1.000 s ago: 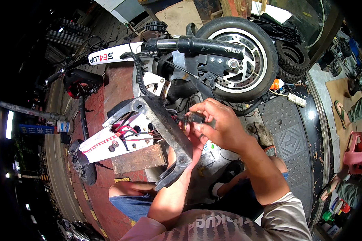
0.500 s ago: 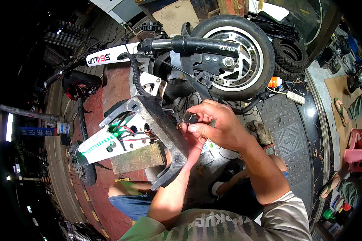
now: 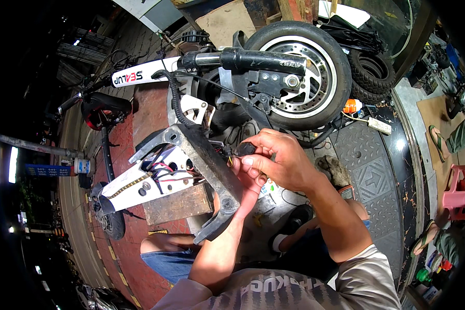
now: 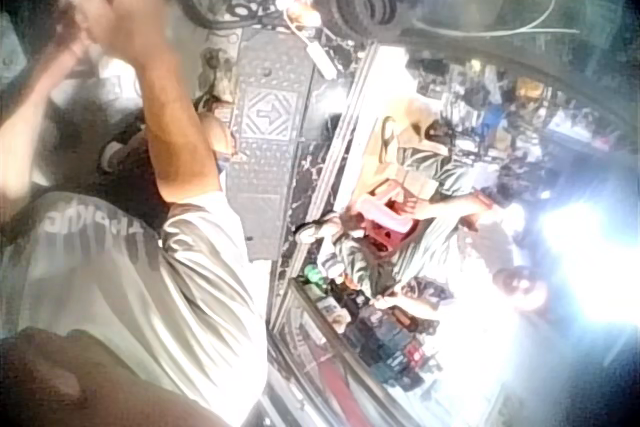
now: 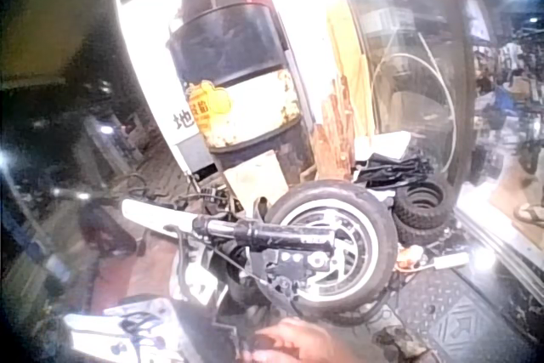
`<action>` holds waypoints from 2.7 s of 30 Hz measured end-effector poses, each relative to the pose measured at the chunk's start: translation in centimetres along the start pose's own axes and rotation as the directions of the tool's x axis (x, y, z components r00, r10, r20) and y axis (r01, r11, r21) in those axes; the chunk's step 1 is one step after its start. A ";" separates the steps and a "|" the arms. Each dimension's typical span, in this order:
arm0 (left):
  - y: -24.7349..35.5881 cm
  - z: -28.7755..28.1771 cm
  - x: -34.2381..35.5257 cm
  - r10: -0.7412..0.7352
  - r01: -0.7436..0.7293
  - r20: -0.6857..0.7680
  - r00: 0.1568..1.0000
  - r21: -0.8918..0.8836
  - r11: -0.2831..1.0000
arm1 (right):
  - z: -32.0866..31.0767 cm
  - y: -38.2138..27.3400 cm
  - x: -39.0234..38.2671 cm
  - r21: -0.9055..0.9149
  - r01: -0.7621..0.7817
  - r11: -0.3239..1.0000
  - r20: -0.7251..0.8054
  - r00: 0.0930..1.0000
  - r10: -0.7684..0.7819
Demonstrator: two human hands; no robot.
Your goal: The person uses a screwdriver to remove screws from the side panel of an electric scooter, lifts the plastic housing to reveal the wiring, and disconnects several electrical connectors by hand.
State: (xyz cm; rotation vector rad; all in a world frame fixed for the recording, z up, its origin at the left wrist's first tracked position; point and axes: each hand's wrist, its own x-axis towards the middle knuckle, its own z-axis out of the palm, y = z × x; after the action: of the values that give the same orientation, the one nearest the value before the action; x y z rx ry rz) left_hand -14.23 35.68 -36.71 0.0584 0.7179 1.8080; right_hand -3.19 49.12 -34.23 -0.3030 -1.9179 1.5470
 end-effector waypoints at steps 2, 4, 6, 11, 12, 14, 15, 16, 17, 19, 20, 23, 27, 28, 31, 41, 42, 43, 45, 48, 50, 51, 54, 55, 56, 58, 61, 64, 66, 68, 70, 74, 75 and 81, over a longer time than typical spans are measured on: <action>0.0 -0.1 0.0 -0.001 0.001 0.024 1.000 0.017 1.000 | 0.0 0.1 0.0 -0.038 0.009 0.999 -0.017 1.000 -0.010; 0.0 -0.7 0.3 -0.028 0.029 0.042 0.999 -0.008 1.000 | -0.2 0.1 0.0 -0.079 0.008 0.997 0.002 1.000 -0.008; 0.0 -1.3 0.4 -0.042 0.044 0.054 0.998 -0.029 0.999 | -0.5 -0.1 0.2 -0.127 -0.003 0.992 0.025 1.000 0.006; 0.1 -1.4 0.3 -0.021 0.024 0.065 0.998 -0.038 0.999 | -0.7 -0.1 0.2 -0.163 -0.025 0.986 0.034 0.999 0.031; 0.1 -1.3 0.3 -0.014 0.017 0.085 0.996 -0.040 0.999 | -0.7 -0.1 0.2 -0.125 -0.040 0.991 0.040 0.998 0.045; 0.0 -1.0 0.3 0.003 0.003 0.124 0.992 -0.044 0.999 | -0.7 -0.2 0.2 -0.050 -0.069 0.996 0.053 0.996 0.071; 0.0 -1.0 0.3 0.006 -0.001 0.117 0.993 -0.042 0.999 | -0.7 -0.2 0.3 -0.048 -0.095 0.994 0.055 0.994 0.098; 0.0 -0.9 0.3 0.009 -0.005 0.111 0.994 -0.041 0.999 | -0.6 -0.1 0.3 -0.045 -0.122 0.992 0.057 0.991 0.124; 0.0 -0.9 0.2 0.012 -0.008 0.105 0.994 -0.039 0.999 | -0.6 -0.1 0.3 -0.043 -0.148 0.988 0.059 0.987 0.151; 0.0 -1.0 0.3 0.010 -0.003 0.125 0.992 -0.054 0.999 | -0.5 -0.3 0.2 0.095 -0.204 0.974 0.043 0.979 0.201; -0.1 -1.1 0.3 0.008 0.000 0.135 0.991 -0.061 0.998 | -0.4 -0.5 0.2 0.163 -0.230 0.960 0.037 0.973 0.227; 0.1 -0.5 0.1 0.001 0.003 0.108 0.994 -0.037 0.999 | -0.6 -0.7 0.3 0.149 -0.235 0.961 0.055 0.972 0.229; 0.1 -0.7 0.0 0.000 0.001 0.029 1.000 -0.035 0.999 | -0.7 0.0 0.0 0.129 -0.284 0.950 0.140 0.954 0.266; 0.2 -0.6 0.0 -0.003 0.003 0.014 1.000 -0.038 0.999 | -0.8 -0.3 0.2 0.119 -0.308 0.944 0.173 0.942 0.286; 0.1 -0.4 0.1 0.020 -0.020 -0.028 0.999 -0.003 1.000 | -0.8 -0.8 0.3 0.156 -0.306 0.939 0.151 0.947 0.283; 0.3 0.5 0.3 0.066 -0.061 -0.078 0.995 0.069 0.996 | 0.1 2.2 -0.3 0.044 -0.220 0.975 0.087 0.973 0.216; 0.3 0.9 0.3 0.088 -0.080 -0.085 0.993 0.083 0.993 | 0.1 1.7 -0.3 -0.021 -0.208 0.978 0.073 0.975 0.209; 0.3 1.3 0.2 0.109 -0.100 -0.090 0.990 0.097 0.990 | 0.1 0.4 -0.3 -0.086 -0.196 0.977 0.058 0.978 0.201; 0.4 1.3 0.0 0.113 -0.108 -0.060 0.992 0.073 0.991 | 0.6 -0.5 -0.4 -0.190 -0.159 0.969 0.027 0.986 0.167; 0.7 0.9 -0.2 0.081 -0.081 0.006 0.997 -0.019 0.997 | 1.6 -0.4 -0.4 -0.296 -0.088 0.951 -0.032 0.996 0.082; 0.7 1.3 -0.4 0.082 -0.082 -0.007 0.997 -0.049 0.995 | 2.4 0.2 -0.5 -0.352 -0.041 0.935 -0.088 0.996 0.011; 0.7 1.0 -0.4 0.107 -0.109 -0.030 0.994 -0.065 0.992 | 2.6 0.4 -0.5 -0.345 -0.016 0.938 -0.104 0.994 -0.022; 0.4 0.0 -0.6 0.156 -0.162 -0.081 0.985 -0.078 0.984 | 3.0 0.6 -0.5 -0.349 0.023 0.937 -0.135 0.988 -0.075; 0.3 0.1 -0.5 0.155 -0.160 -0.083 0.984 -0.060 0.985 | 3.0 0.7 -0.5 -0.366 0.009 0.930 -0.132 0.989 -0.062; 0.3 0.1 -0.5 0.154 -0.158 -0.084 0.984 -0.042 0.986 | 2.9 0.7 -0.6 -0.384 -0.004 0.923 -0.129 0.990 -0.050; 0.2 -0.4 -0.4 0.169 -0.172 -0.083 0.982 -0.024 0.985 | 2.8 0.7 -0.6 -0.386 -0.007 0.923 -0.112 0.993 -0.040; 0.0 -0.4 -0.3 0.200 -0.201 -0.050 0.979 -0.017 0.980 | 2.6 0.4 -0.6 -0.349 -0.013 0.937 -0.105 0.994 -0.026; 0.0 0.2 -0.4 0.188 -0.188 -0.046 0.981 -0.003 0.982 | 2.5 0.2 -0.5 -0.283 0.028 0.959 -0.117 0.991 -0.063; 0.1 0.3 -0.4 0.172 -0.172 -0.046 0.984 0.015 0.985 | 2.3 0.0 -0.5 -0.284 0.068 0.956 -0.118 0.987 -0.105; 0.2 0.2 -0.4 0.165 -0.164 -0.034 0.986 0.035 0.986 | 2.1 -0.3 -0.4 -0.333 0.105 0.937 -0.104 0.984 -0.147; 0.3 0.2 -0.1 0.139 -0.140 0.016 0.990 0.040 0.989 | 1.9 -0.1 -0.4 -0.382 0.136 0.914 -0.102 0.977 -0.188; 0.8 -0.1 0.4 0.027 -0.027 -0.010 1.000 -0.054 0.998 | 1.9 0.0 -0.5 -0.376 0.137 0.917 -0.103 0.977 -0.188; 0.7 -0.3 0.5 0.041 -0.042 -0.002 0.999 -0.031 0.999 | 1.9 0.1 -0.5 -0.379 0.138 0.915 -0.101 0.977 -0.189; 0.5 0.2 0.5 0.080 -0.081 0.026 0.996 0.023 0.996 | 1.8 0.4 -0.6 -0.364 0.110 0.925 -0.098 0.983 -0.156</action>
State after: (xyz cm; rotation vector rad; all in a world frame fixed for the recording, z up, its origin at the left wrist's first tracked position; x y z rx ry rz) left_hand -14.78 36.09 -36.48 0.1276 0.7288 1.8719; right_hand -3.92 47.46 -34.98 -0.4062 -2.0670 1.0600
